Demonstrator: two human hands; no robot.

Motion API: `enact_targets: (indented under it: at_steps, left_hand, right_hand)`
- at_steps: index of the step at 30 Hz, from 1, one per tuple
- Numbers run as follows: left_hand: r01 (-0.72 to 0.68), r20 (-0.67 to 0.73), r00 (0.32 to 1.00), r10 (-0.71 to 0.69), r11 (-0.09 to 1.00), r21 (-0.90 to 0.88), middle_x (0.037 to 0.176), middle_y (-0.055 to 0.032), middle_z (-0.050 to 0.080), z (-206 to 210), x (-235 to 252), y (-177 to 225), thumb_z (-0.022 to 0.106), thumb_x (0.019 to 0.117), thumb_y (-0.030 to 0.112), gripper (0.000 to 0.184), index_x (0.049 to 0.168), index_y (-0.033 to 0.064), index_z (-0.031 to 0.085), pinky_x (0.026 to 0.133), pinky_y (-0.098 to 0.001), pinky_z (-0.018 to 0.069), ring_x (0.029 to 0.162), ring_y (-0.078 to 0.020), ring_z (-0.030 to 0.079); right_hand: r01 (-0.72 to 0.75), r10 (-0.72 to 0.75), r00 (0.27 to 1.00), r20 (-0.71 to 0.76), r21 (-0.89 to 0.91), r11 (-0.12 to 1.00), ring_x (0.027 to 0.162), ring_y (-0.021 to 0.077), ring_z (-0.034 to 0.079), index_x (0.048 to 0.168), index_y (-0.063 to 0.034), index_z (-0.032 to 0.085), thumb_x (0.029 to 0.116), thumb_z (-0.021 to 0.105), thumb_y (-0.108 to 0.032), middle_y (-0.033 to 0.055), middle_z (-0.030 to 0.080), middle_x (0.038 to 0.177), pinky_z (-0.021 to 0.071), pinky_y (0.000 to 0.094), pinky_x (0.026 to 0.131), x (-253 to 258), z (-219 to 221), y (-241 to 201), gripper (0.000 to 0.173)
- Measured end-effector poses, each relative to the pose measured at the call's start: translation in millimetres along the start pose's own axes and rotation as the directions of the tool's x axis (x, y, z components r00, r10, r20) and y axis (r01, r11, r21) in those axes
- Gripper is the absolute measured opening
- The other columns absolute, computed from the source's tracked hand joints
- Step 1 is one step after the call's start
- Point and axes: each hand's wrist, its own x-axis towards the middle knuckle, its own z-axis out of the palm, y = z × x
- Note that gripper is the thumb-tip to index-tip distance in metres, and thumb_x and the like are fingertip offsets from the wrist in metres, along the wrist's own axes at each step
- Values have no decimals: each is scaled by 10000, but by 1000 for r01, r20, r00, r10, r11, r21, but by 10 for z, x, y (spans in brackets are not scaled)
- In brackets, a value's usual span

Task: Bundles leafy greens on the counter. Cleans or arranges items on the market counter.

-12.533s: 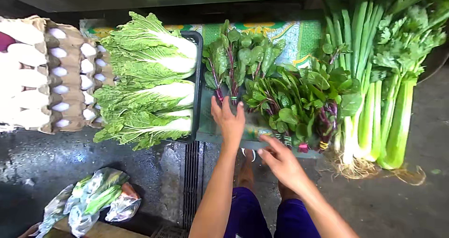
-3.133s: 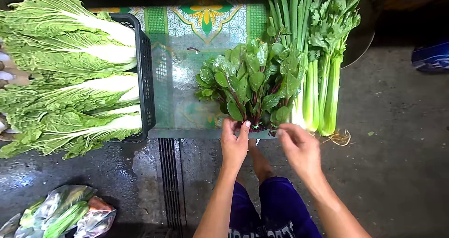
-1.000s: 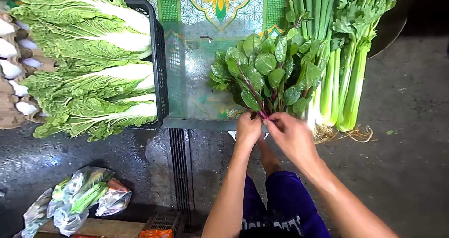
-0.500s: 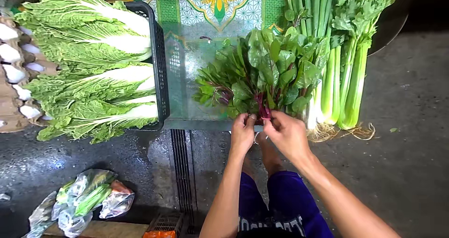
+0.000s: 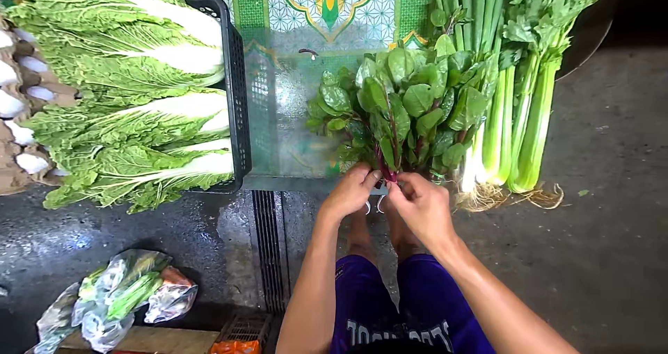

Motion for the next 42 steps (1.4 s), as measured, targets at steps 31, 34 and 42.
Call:
enact_targets:
  at_steps: [31, 34, 42]
  left_hand:
    - [-173, -532, 837, -132, 857, -485, 1521, -30, 504, -15, 224, 400, 496, 990, 655, 745, 1556, 182, 390, 1154, -417, 415, 1384, -125, 483]
    - [-153, -529, 834, -155, 857, -493, 1571, -34, 451, 33, 239, 432, 505, 1006, 617, 761, 1602, 188, 305, 1167, -409, 404, 1410, -127, 459]
    - [-234, -614, 769, -178, 815, -530, 1512, -53, 517, 132, 232, 419, 539, 993, 621, 744, 1569, 180, 373, 1120, -431, 460, 1357, -168, 524]
  right_hand:
    - [-200, 219, 966, -135, 142, 969, 589, -24, 553, 1163, -26, 700, 1021, 534, -155, -15, 654, 772, 480, 162, 543, 79, -953, 405, 254]
    - [-227, 229, 973, -14, 88, 970, 573, 1, 564, 1116, -59, 726, 1027, 518, -208, -18, 655, 743, 489, 200, 529, 103, -977, 315, 271]
    - [-382, 394, 872, 291, -98, 919, 580, 161, 653, 1377, -54, 590, 1036, 555, -428, 35, 663, 708, 594, 393, 590, 74, -313, 84, 508]
